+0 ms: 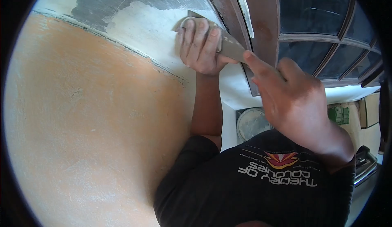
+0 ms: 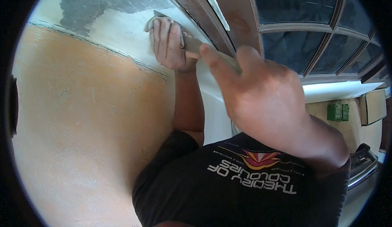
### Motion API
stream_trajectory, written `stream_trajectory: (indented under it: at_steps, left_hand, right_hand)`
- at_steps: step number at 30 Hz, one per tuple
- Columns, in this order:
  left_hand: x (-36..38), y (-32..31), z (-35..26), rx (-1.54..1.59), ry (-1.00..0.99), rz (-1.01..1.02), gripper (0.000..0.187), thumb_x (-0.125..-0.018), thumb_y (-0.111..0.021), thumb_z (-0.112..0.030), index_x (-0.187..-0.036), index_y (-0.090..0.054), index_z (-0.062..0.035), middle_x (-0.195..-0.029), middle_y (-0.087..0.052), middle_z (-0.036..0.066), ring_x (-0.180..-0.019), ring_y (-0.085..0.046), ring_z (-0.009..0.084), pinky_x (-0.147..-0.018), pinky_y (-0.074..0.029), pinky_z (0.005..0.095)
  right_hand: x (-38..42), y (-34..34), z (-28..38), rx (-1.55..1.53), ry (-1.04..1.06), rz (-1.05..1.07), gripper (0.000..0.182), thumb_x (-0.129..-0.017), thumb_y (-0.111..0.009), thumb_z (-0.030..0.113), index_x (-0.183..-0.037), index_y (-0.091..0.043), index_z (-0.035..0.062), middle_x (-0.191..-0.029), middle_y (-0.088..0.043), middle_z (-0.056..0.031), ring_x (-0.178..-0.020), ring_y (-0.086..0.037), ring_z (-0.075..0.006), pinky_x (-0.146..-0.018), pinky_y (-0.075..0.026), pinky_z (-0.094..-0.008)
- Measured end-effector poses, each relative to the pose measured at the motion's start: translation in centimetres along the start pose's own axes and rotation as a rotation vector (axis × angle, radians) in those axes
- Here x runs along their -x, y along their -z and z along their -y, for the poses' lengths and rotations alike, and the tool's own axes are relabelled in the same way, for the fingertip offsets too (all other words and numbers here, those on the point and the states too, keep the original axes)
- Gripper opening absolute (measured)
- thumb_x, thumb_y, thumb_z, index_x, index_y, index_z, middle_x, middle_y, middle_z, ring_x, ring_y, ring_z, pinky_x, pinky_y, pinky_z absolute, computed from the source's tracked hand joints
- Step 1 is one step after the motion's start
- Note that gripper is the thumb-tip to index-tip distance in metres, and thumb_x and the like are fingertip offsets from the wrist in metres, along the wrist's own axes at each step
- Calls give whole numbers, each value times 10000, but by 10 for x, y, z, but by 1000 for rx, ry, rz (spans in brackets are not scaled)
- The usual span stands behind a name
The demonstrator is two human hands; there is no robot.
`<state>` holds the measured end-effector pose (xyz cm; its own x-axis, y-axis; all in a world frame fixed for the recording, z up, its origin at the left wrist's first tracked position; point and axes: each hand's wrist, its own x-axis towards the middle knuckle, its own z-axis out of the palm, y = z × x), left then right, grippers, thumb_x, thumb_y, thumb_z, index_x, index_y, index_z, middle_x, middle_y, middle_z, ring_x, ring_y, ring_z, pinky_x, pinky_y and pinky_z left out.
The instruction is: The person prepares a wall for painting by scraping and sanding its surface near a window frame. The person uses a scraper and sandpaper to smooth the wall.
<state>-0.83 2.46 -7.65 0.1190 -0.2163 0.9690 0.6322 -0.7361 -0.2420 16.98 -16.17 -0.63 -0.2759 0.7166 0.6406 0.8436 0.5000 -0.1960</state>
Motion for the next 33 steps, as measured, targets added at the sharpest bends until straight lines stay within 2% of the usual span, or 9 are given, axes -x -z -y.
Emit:
stream_trajectory:
  at_steps: [8, 23, 33]
  left_hand:
    - [-3, 0, 4, -1, -40, 34, 718, -876, -400, -748, -1124, -683, -137, -1140, -697, 124, -1156, -604, 391, -985, -406, 556]
    - [-2, 3, 0, -24, 0, 63, 715, -886, -403, -733, -1097, -685, -111, -1158, -686, 146, -1173, -589, 408, -992, -397, 562]
    - [-2, 2, 2, -16, 7, 16, 726, -879, -394, -744, -1124, -681, -124, -1180, -681, 123, -1182, -583, 407, -997, -395, 569]
  right_hand:
    - [2, -6, 0, 14, -17, -27, 460, -805, -709, 44, -1255, -616, 67, -697, -455, -58, -487, -486, -171, -422, -407, -320]
    - [-2, -7, -4, -16, 16, -48, 455, -808, -715, 59, -1254, -627, 72, -692, -464, -62, -478, -484, -169, -421, -401, -318]
    - [-1, -9, -9, -5, 23, -38, 445, -816, -708, 62, -1254, -625, 70, -688, -465, -57, -474, -480, -160, -411, -396, -312]
